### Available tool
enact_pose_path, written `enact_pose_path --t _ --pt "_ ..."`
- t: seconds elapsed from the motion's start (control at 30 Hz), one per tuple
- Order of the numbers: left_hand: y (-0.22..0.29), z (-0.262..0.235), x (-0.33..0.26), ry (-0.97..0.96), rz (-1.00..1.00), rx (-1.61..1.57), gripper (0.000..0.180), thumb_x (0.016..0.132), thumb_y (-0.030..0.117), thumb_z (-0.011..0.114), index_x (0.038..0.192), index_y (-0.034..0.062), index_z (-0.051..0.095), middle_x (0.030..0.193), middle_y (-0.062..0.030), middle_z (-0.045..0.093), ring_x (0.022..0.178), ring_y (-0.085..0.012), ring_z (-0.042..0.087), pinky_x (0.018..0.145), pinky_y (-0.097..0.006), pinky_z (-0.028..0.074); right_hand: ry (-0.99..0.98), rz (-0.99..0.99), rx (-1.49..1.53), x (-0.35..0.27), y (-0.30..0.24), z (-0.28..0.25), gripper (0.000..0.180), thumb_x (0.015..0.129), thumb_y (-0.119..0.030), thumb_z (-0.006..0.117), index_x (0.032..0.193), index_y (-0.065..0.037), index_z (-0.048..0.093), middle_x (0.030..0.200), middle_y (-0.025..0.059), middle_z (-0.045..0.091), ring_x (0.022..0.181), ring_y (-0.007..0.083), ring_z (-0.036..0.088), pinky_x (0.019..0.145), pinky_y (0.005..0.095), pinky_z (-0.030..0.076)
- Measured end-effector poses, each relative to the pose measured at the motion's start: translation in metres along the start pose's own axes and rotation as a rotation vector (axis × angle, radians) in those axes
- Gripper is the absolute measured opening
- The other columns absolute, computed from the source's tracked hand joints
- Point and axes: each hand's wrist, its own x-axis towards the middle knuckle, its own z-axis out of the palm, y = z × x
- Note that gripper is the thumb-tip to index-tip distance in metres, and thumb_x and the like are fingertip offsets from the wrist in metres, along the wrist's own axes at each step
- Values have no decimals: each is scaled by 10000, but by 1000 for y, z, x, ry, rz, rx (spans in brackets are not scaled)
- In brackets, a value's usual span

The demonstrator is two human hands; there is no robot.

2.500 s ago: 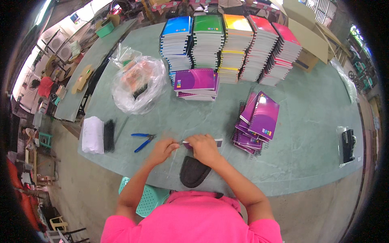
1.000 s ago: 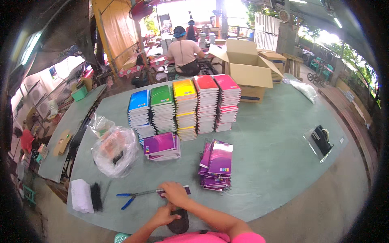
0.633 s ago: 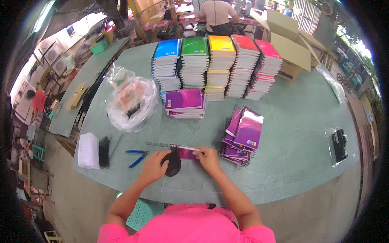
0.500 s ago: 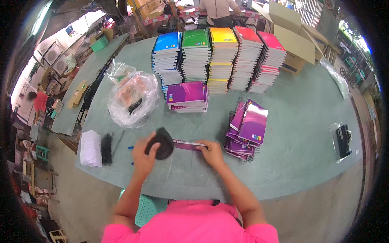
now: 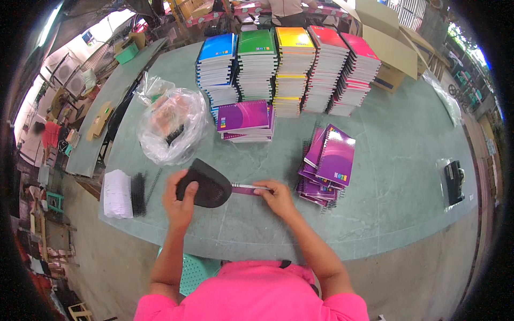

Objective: The person inserts a spiral binding coil into a stack of notebook pages by hand and then sets the bound notebook onto a stack.

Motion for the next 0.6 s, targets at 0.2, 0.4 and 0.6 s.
enact_pose_path --t 0.2,0.4,0.6 --pt "-19 14 -21 -370 105 186 386 795 139 644 1176 167 588 919 -136 563 817 -316 572 703 -378 471 3 54 -13 0 -12 3 172 799 -127 661 952 -55 692 870 79 677 774 128 595 703 253 444" --pt "-16 20 -34 -701 5 262 373 773 86 663 1142 109 615 877 -121 582 840 -291 587 753 -357 464 32 32 59 -3 -2 6 152 805 -105 652 935 -37 688 860 83 679 763 124 594 703 257 450" --pt "-11 26 -12 -277 114 163 378 764 98 664 1137 139 620 905 -106 609 817 -283 581 726 -371 472 -16 169 192 -7 -7 7 161 780 -30 650 939 -21 669 837 74 671 767 111 597 714 259 463"
